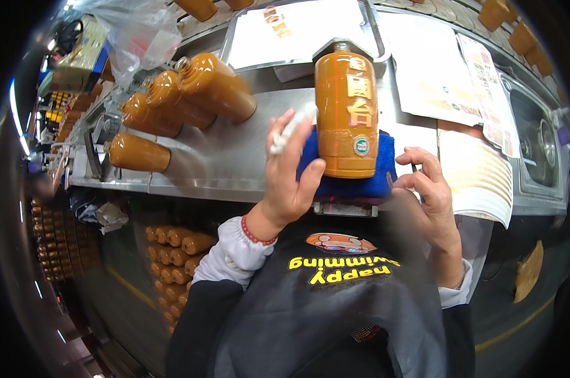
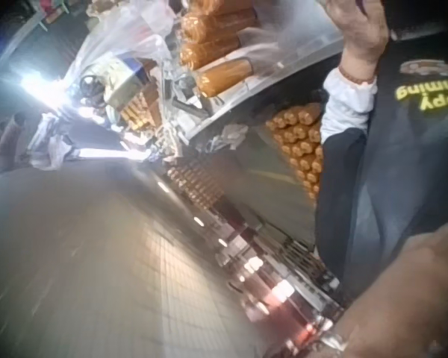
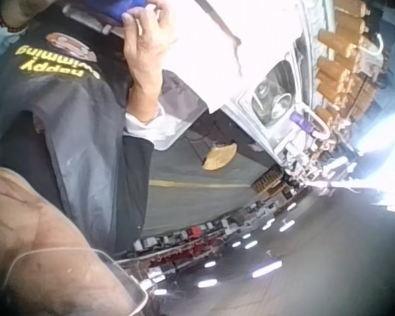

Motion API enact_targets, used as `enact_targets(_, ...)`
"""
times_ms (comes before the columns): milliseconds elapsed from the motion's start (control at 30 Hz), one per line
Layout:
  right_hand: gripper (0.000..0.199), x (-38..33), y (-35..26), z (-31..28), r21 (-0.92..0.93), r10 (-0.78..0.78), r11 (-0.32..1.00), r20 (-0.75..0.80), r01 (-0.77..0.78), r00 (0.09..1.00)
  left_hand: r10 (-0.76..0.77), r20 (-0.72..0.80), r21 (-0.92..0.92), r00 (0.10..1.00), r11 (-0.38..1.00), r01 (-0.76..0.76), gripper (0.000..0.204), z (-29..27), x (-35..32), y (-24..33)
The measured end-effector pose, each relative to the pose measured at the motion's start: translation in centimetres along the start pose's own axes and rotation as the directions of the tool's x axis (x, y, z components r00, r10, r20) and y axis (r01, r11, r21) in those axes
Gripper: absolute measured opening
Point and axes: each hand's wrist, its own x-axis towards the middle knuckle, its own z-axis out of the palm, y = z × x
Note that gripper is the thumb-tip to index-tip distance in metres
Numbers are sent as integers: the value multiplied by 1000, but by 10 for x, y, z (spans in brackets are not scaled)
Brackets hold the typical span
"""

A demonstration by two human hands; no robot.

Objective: The person rinses a metal bowl in a sink, then repeatedly applies adhesive labels to amber-colored bottles. They peel labels from a sheet, position them on each bottle, and smooth them with a cloth. Finished bottles are placed on a tray.

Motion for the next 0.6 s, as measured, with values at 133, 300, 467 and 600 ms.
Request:
enact_targets(133,8,2,-1,-5,-8,11,1000,-5,-11,1000,365,105,333,925,864,-378,35,2,-8,8)
enact_targets(300,9,0,0,-4,-2,19,1000,-37,-19,999,288,141,366,947,874,-320,40,-5,-20,-2)
enact_targets(467,15,10,-20,-10,-110,-17,994,-12,16,1000,99,9,231,995,968,-98,42,-5,-34,1)
enact_targets(600,20,24,-45,-6,-104,-101,989,15,102,995,-80,23,216,997,974,73,75,8,-24,-2)
